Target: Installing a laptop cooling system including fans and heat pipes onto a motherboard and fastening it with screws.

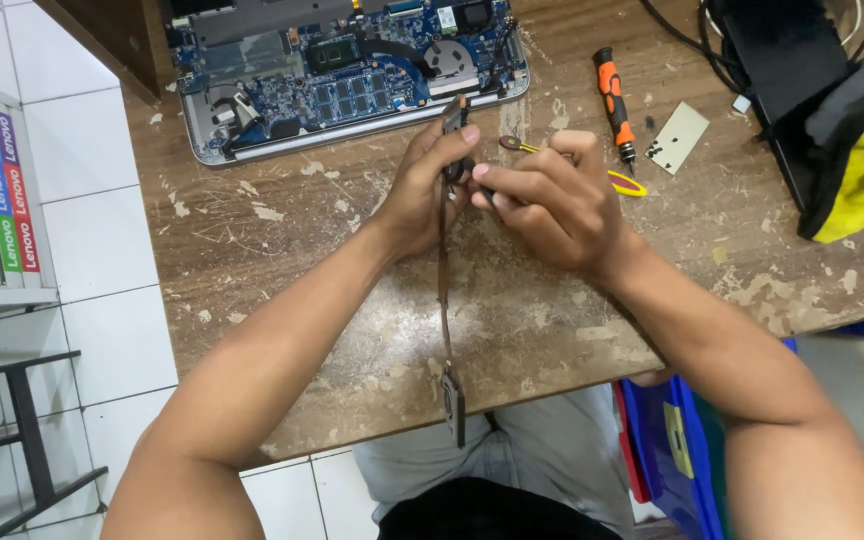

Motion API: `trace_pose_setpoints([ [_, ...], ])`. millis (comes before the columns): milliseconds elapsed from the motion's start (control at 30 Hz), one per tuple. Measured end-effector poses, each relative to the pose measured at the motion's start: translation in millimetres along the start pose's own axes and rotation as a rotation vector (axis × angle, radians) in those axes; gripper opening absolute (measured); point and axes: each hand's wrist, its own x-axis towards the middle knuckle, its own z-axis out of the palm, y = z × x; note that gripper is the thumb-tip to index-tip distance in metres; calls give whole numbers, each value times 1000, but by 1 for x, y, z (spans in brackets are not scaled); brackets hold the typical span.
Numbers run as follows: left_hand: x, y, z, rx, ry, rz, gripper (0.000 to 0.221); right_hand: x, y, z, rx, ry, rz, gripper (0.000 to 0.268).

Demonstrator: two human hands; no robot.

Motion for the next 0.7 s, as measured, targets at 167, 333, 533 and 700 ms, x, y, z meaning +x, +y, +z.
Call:
trace_pose_setpoints([
  [167, -5, 13, 10, -6, -6, -26, 30, 2, 1, 2, -8, -8, 17, 18],
  [333, -8, 16, 13, -20, 20, -42, 31, 3, -2, 0, -12, 30, 37, 19],
  [533, -3, 8, 6, -20, 16, 0, 28, 11, 0, 1, -53, -36, 31, 18],
  [700, -3, 6, 5, 24, 6, 0, 28, 6, -5, 3, 6, 5, 93, 15],
])
